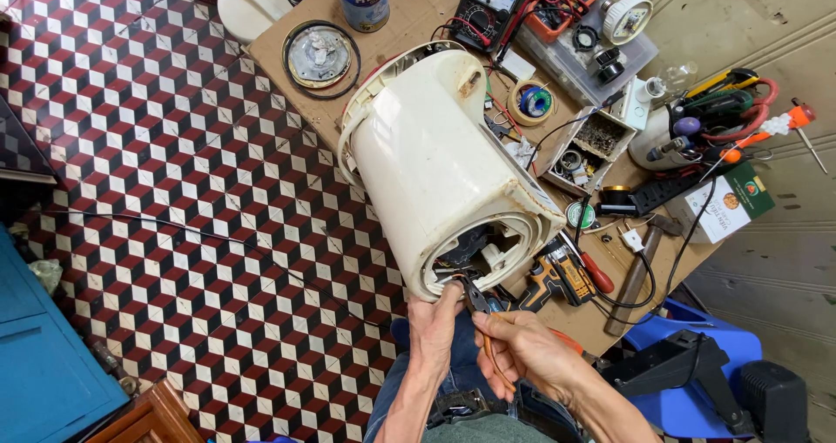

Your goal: Disassembling and repairing a thermal electric water pot on a cluttered workbench.

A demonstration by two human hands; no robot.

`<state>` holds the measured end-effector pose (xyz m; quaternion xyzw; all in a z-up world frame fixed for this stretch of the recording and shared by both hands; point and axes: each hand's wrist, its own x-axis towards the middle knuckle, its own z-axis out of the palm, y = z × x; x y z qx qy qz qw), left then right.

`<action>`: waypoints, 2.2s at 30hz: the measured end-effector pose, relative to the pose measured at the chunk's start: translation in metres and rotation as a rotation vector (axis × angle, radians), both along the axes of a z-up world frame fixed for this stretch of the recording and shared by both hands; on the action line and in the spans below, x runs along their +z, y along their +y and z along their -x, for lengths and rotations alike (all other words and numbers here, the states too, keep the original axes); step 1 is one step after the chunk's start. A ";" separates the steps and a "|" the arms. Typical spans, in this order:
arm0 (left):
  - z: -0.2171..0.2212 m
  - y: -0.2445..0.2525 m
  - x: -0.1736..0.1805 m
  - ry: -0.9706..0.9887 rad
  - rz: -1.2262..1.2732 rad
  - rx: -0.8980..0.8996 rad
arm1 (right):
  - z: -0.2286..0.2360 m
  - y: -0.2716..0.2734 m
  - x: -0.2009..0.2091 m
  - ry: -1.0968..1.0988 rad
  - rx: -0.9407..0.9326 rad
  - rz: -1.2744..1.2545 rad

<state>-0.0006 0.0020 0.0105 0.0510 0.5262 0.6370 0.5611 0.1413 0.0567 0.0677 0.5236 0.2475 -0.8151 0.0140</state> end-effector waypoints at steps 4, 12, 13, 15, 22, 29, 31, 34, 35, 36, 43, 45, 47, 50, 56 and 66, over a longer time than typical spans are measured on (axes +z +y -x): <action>-0.001 0.001 0.004 -0.008 0.004 0.011 | -0.002 0.001 0.000 -0.030 0.071 -0.059; -0.005 -0.005 -0.016 -0.042 -0.004 0.039 | -0.020 -0.009 -0.035 0.352 -0.404 0.479; -0.006 -0.005 -0.016 -0.043 -0.003 0.039 | -0.017 -0.010 -0.030 0.351 -0.404 0.480; -0.006 -0.005 -0.016 -0.043 0.028 0.041 | -0.010 -0.010 -0.021 0.246 -0.356 0.385; -0.006 -0.007 -0.011 0.050 0.080 0.023 | 0.002 -0.015 -0.002 0.163 -0.167 0.102; -0.003 -0.003 -0.001 -0.025 0.064 0.042 | 0.006 -0.020 0.005 0.116 -0.337 0.373; -0.005 -0.001 0.002 -0.052 0.029 0.046 | 0.006 -0.020 0.005 0.121 -0.387 0.400; -0.006 -0.003 0.000 0.029 0.013 0.015 | 0.009 -0.024 0.004 0.097 -0.429 0.399; -0.006 -0.003 -0.001 0.045 0.005 0.007 | 0.008 -0.027 0.001 0.112 -0.443 0.378; -0.007 -0.004 -0.001 0.060 0.001 -0.001 | 0.007 -0.030 -0.002 0.126 -0.456 0.361; -0.011 -0.003 -0.008 0.133 0.078 -0.015 | 0.012 -0.035 0.005 0.140 -0.466 0.290; -0.009 0.002 -0.001 0.199 0.138 -0.030 | 0.013 -0.034 0.010 0.017 -0.338 0.145; -0.009 0.001 -0.001 0.199 0.137 -0.026 | 0.011 -0.036 0.003 -0.022 -0.286 0.076; -0.011 0.000 -0.004 0.185 0.134 -0.004 | 0.010 -0.035 0.003 -0.094 -0.190 -0.012; -0.013 -0.001 -0.013 0.181 0.128 0.002 | 0.005 -0.033 0.001 -0.038 -0.249 0.067; -0.012 -0.002 -0.010 0.061 0.158 0.030 | 0.006 -0.037 -0.001 0.034 -0.285 0.055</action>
